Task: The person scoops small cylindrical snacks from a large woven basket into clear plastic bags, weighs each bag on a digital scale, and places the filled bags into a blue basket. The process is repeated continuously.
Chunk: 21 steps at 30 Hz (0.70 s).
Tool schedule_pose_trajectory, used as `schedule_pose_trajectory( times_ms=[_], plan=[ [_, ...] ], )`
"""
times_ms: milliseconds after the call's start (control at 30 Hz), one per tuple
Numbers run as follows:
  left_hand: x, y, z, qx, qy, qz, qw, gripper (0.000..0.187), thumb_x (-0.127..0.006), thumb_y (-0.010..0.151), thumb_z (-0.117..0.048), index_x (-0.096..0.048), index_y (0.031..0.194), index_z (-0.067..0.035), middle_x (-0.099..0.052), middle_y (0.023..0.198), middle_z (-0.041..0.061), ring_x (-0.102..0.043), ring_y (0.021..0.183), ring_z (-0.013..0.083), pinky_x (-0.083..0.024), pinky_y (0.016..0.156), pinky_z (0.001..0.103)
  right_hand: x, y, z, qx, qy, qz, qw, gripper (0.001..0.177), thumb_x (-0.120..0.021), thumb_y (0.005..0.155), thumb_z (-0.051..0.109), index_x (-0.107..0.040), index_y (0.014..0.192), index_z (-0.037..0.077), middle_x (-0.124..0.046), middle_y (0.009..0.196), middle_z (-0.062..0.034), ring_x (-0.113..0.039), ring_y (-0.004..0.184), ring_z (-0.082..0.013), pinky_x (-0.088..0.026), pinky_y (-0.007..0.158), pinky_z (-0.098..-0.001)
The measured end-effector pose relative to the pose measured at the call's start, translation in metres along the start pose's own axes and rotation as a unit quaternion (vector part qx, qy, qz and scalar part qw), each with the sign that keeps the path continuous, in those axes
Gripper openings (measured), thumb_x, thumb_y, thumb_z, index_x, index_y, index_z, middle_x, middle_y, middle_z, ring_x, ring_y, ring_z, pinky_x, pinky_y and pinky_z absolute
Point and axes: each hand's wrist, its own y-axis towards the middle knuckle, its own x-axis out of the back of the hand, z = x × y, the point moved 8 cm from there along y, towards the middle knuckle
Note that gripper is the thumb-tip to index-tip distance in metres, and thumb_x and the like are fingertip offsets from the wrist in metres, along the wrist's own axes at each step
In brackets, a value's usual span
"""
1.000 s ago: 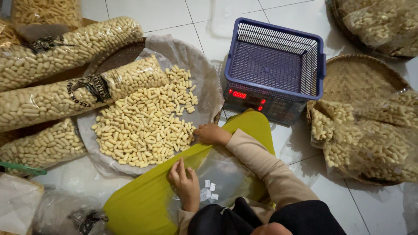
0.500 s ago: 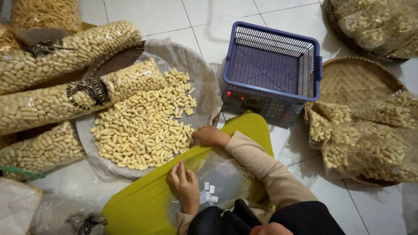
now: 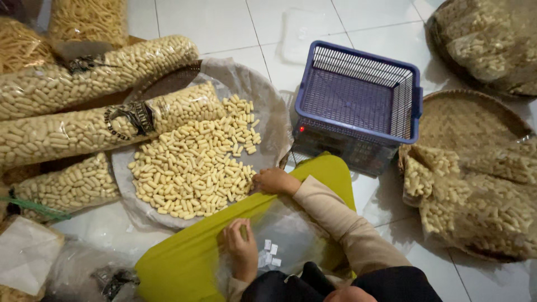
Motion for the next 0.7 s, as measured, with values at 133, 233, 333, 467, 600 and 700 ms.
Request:
schedule_pose_trajectory(
  times_ms=[133,233,333,467,600,700],
  plan=[
    [0.008,-0.011,0.020,0.020,-0.143,-0.059,0.988,0.016,-0.069,0.092,0.002,-0.060,0.104,-0.003,-0.069,0.104,0.011,-0.067,0.100,0.0274,-0.054,0.090,0.037,0.008,-0.004,-0.001,0.014,0.015,-0.015,1.000,0.038,-0.070,0.081,0.029,-0.066,0.114,0.012,-0.071,0.102,-0.0171,-0.070,0.094,-0.0390,-0.055,0.079,-0.0501],
    [0.019,-0.019,0.028,-0.044,-0.119,-0.098,0.987,0.015,-0.073,0.091,0.002,-0.064,0.101,-0.004,-0.071,0.101,0.011,-0.070,0.094,0.0269,-0.056,0.086,0.035,0.008,-0.003,0.001,0.004,0.003,0.006,1.000,0.034,-0.070,0.083,0.030,-0.066,0.112,0.013,-0.071,0.103,-0.0157,-0.070,0.095,-0.0385,-0.056,0.080,-0.0502],
    [0.018,-0.019,0.036,-0.047,-0.084,-0.135,0.986,0.014,-0.076,0.094,0.000,-0.064,0.100,-0.004,-0.071,0.099,0.012,-0.070,0.092,0.0270,-0.057,0.083,0.034,0.004,0.000,0.005,0.004,-0.035,0.027,0.999,0.035,-0.071,0.084,0.031,-0.064,0.112,0.011,-0.070,0.104,-0.0164,-0.071,0.096,-0.0389,-0.057,0.080,-0.0504],
    [0.011,-0.004,0.031,-0.051,0.011,-0.104,0.993,0.011,-0.073,0.094,-0.003,-0.068,0.104,-0.005,-0.073,0.104,0.012,-0.070,0.097,0.0283,-0.052,0.086,0.039,0.006,0.000,0.004,-0.014,-0.008,0.014,1.000,0.037,-0.070,0.079,0.027,-0.066,0.113,0.012,-0.070,0.104,-0.0178,-0.071,0.094,-0.0411,-0.056,0.077,-0.0530],
    [0.011,0.008,0.002,-0.072,0.114,-0.115,0.984,0.015,-0.066,0.091,-0.007,-0.067,0.105,-0.002,-0.070,0.105,0.018,-0.064,0.100,0.0353,-0.048,0.090,0.047,0.012,0.002,0.013,-0.038,-0.018,0.048,0.998,0.034,-0.067,0.084,0.026,-0.065,0.113,0.010,-0.070,0.105,-0.0186,-0.071,0.096,-0.0406,-0.057,0.078,-0.0530],
    [-0.042,0.000,-0.012,0.092,-0.028,-0.012,0.995,0.017,-0.074,0.085,-0.019,-0.069,0.097,-0.008,-0.069,0.092,0.013,-0.062,0.090,0.0345,-0.048,0.084,0.048,0.040,0.007,0.016,-0.076,0.035,0.026,0.996,0.027,-0.059,0.092,0.021,-0.068,0.116,0.012,-0.073,0.107,-0.0170,-0.071,0.099,-0.0385,-0.057,0.081,-0.0521]
  ],
)
